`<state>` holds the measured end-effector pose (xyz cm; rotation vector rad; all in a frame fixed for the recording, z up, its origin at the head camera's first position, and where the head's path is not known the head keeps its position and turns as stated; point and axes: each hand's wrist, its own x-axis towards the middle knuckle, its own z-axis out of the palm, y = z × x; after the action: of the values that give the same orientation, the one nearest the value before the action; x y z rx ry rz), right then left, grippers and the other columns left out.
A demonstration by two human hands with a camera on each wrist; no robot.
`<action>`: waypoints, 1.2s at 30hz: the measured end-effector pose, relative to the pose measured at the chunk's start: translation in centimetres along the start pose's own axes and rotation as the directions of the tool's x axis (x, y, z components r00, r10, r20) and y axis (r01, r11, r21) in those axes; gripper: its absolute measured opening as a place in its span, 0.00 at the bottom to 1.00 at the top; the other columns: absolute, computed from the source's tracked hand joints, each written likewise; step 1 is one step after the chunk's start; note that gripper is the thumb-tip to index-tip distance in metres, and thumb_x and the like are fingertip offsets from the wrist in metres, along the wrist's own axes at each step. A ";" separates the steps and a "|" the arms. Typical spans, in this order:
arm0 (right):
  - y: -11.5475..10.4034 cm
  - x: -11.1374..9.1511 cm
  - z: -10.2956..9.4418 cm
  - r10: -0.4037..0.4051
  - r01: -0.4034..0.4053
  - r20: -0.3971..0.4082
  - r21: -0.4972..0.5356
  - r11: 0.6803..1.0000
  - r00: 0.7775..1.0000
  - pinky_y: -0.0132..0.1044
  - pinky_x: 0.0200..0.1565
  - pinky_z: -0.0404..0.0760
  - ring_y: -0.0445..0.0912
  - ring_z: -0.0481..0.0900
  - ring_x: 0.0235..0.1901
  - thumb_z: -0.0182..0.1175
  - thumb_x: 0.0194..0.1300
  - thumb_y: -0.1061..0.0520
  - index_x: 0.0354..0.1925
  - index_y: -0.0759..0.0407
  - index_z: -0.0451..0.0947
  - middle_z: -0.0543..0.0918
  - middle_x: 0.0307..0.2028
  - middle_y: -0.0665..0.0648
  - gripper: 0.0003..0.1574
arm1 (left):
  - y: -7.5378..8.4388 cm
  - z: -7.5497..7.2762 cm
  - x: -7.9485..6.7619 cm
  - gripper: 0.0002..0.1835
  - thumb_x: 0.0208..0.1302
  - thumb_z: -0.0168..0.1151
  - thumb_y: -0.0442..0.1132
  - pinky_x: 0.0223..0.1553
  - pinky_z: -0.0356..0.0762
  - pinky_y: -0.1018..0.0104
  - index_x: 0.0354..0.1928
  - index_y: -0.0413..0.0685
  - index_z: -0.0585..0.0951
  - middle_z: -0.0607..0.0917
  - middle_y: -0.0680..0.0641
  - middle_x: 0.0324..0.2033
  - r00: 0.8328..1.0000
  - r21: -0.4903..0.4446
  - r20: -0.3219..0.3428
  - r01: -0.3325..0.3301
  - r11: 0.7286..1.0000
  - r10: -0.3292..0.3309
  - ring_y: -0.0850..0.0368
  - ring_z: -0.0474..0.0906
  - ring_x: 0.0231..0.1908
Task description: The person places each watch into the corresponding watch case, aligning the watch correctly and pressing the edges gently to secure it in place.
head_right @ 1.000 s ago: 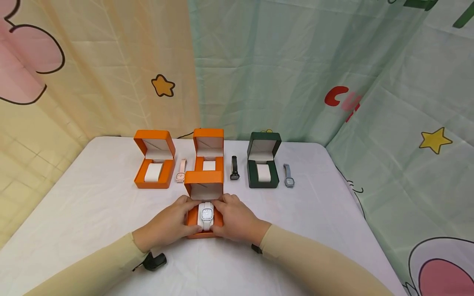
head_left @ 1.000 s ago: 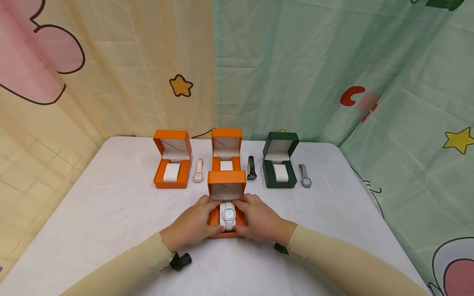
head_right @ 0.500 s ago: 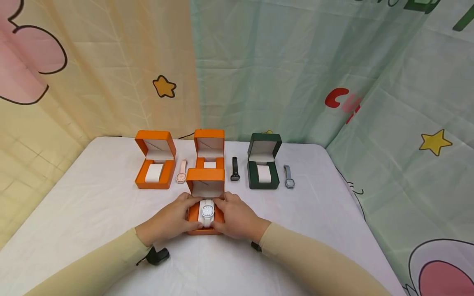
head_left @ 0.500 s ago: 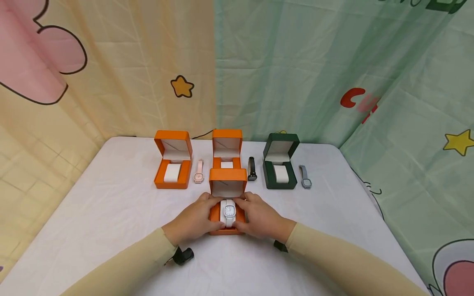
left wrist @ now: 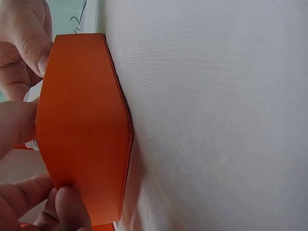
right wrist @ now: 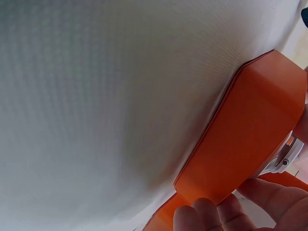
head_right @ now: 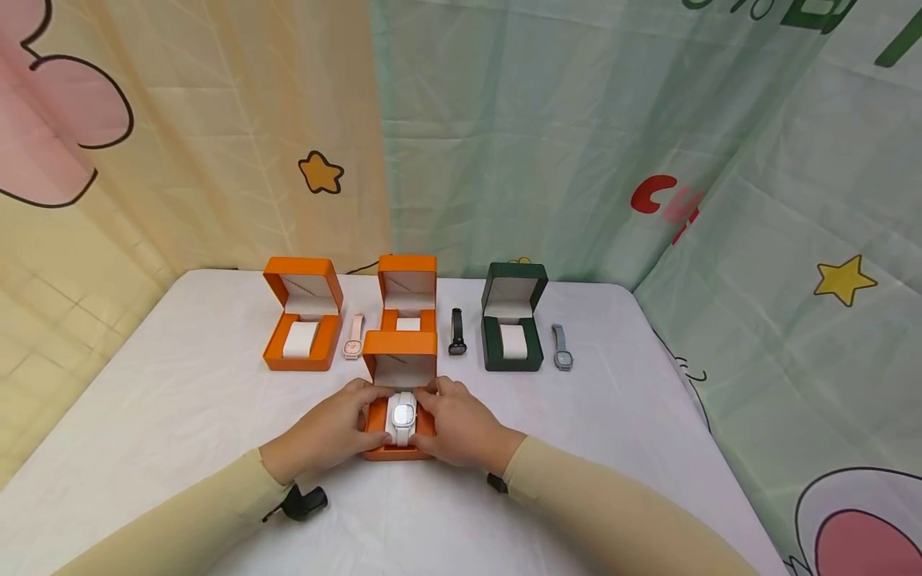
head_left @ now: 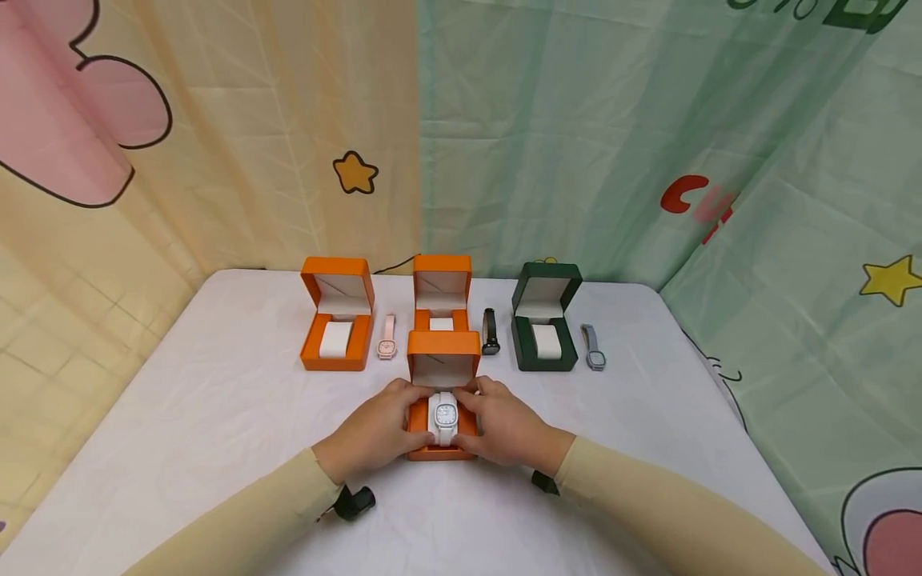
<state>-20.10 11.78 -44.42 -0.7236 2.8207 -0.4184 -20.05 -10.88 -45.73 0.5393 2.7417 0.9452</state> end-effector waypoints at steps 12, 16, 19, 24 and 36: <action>0.0 0.0 0.0 -0.006 0.006 0.009 -0.021 1.000 1.000 0.39 0.59 0.83 0.48 0.73 0.57 0.72 0.67 0.40 0.74 0.57 0.73 0.75 0.63 0.57 0.45 | 0.0 0.3 0.1 0.32 0.59 0.79 0.46 0.53 0.83 0.59 0.65 0.48 0.82 0.80 0.47 0.54 1.000 0.003 0.000 -0.001 1.000 0.001 0.58 0.77 0.46; 0.0 0.0 0.0 -0.003 0.003 0.010 -0.023 1.000 1.000 0.39 0.60 0.82 0.48 0.72 0.58 0.72 0.67 0.40 0.74 0.57 0.73 0.74 0.63 0.57 0.45 | 0.0 0.3 0.0 0.32 0.60 0.79 0.46 0.54 0.83 0.59 0.65 0.48 0.82 0.79 0.47 0.53 1.000 -0.001 -0.002 -0.003 1.000 0.003 0.57 0.77 0.46; 0.1 0.1 -0.1 -0.008 0.008 0.007 -0.021 1.000 1.000 0.38 0.59 0.82 0.48 0.72 0.57 0.72 0.67 0.39 0.74 0.57 0.73 0.74 0.63 0.57 0.45 | 0.0 0.3 0.0 0.32 0.60 0.79 0.46 0.54 0.83 0.59 0.66 0.47 0.81 0.79 0.47 0.53 1.000 0.007 -0.009 -0.008 1.000 0.008 0.57 0.78 0.46; 0.2 0.2 0.0 -0.005 0.006 0.010 -0.019 1.000 1.000 0.38 0.57 0.81 0.48 0.72 0.57 0.71 0.67 0.39 0.74 0.56 0.74 0.74 0.62 0.56 0.45 | 0.1 0.2 0.0 0.33 0.60 0.79 0.46 0.53 0.83 0.60 0.67 0.48 0.81 0.78 0.48 0.52 1.000 0.014 -0.001 0.004 1.000 -0.004 0.58 0.78 0.45; 0.0 0.0 0.1 0.000 0.000 0.002 -0.051 0.999 1.000 0.37 0.57 0.82 0.47 0.73 0.56 0.72 0.66 0.38 0.75 0.54 0.73 0.75 0.63 0.56 0.46 | 0.3 0.0 -0.4 0.36 0.61 0.78 0.48 0.54 0.83 0.59 0.70 0.47 0.78 0.77 0.48 0.53 1.000 0.008 0.018 0.020 1.000 -0.020 0.57 0.77 0.46</action>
<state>-20.08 11.78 -44.57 -0.7333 2.8392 -0.3467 -19.62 -10.83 -45.57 0.5179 2.7307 0.9202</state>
